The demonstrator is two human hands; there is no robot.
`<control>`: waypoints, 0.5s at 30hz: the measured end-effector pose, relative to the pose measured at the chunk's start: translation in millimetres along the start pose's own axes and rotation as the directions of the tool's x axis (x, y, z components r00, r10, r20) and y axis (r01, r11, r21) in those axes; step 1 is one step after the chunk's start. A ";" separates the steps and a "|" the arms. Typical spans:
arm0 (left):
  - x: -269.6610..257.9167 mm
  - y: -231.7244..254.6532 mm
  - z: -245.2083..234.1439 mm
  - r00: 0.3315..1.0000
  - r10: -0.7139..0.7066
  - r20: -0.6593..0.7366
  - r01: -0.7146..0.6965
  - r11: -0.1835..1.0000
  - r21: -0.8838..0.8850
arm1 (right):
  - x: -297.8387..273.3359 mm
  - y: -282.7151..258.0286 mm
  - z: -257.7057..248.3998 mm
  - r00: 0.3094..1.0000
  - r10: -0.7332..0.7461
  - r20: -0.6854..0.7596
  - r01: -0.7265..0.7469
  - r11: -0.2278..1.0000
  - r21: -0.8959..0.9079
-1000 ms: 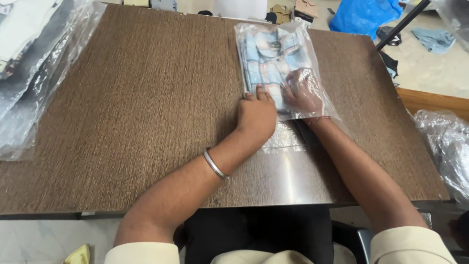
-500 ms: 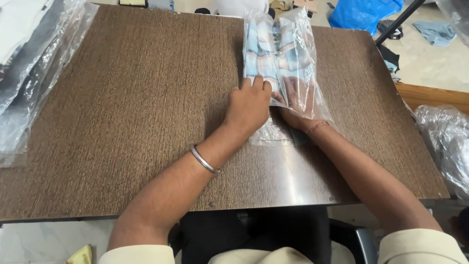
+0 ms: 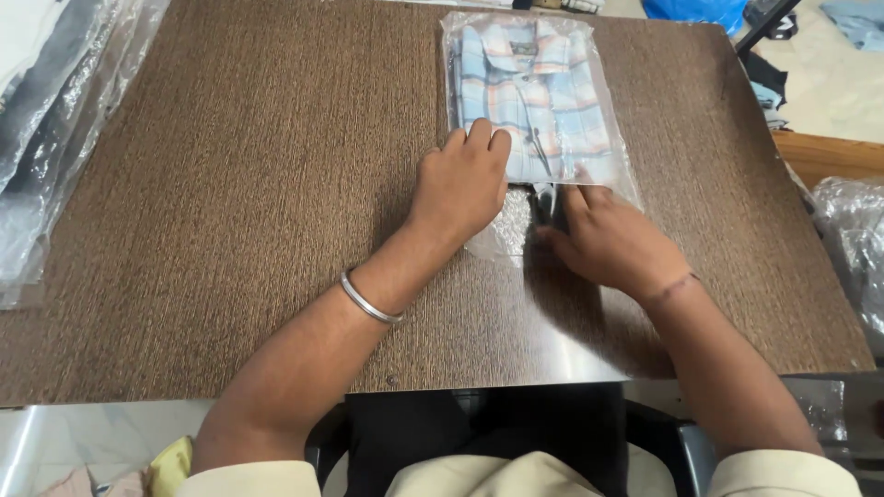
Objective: The person folds a plaid short-sleeve shirt on a table, smoothing the fabric and squaring the folds by hand. They tuck the collar and hang tag, wrap the folded shirt in a clear plastic poly bag, fold the bag edges over, and press down on the wrapped shirt with both hands.
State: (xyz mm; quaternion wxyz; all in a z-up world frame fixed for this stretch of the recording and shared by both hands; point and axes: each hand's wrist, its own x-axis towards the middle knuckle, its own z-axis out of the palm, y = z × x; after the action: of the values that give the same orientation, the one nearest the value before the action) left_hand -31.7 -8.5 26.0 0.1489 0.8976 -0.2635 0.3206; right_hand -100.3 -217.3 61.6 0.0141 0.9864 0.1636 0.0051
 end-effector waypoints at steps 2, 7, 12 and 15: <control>0.5 -1.3 -4.0 1.000 0.020 -0.002 -0.020 0.999 -0.040 | -9.4 -3.6 -3.7 0.998 0.000 0.061 -0.001 1.000 0.022; 2.6 -2.4 -9.9 0.998 0.058 0.040 -0.052 0.991 -0.121 | -12.4 -1.9 -11.2 0.989 -0.115 0.092 0.111 0.993 0.050; 1.7 -1.5 -11.0 0.991 0.078 0.109 -0.054 0.978 -0.203 | -11.0 1.8 -7.3 0.987 -0.153 0.057 0.147 0.984 0.101; -0.8 -2.9 -7.6 0.990 0.100 0.098 -0.073 0.967 -0.244 | -8.5 -0.7 -8.8 0.988 -0.152 0.004 0.149 0.974 0.173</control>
State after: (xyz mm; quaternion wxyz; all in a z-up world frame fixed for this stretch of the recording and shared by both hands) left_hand -34.3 -2.5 30.9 0.2277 0.8768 -0.3470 0.2430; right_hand -108.7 -219.2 70.3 -0.0696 0.9687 0.2374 -0.0189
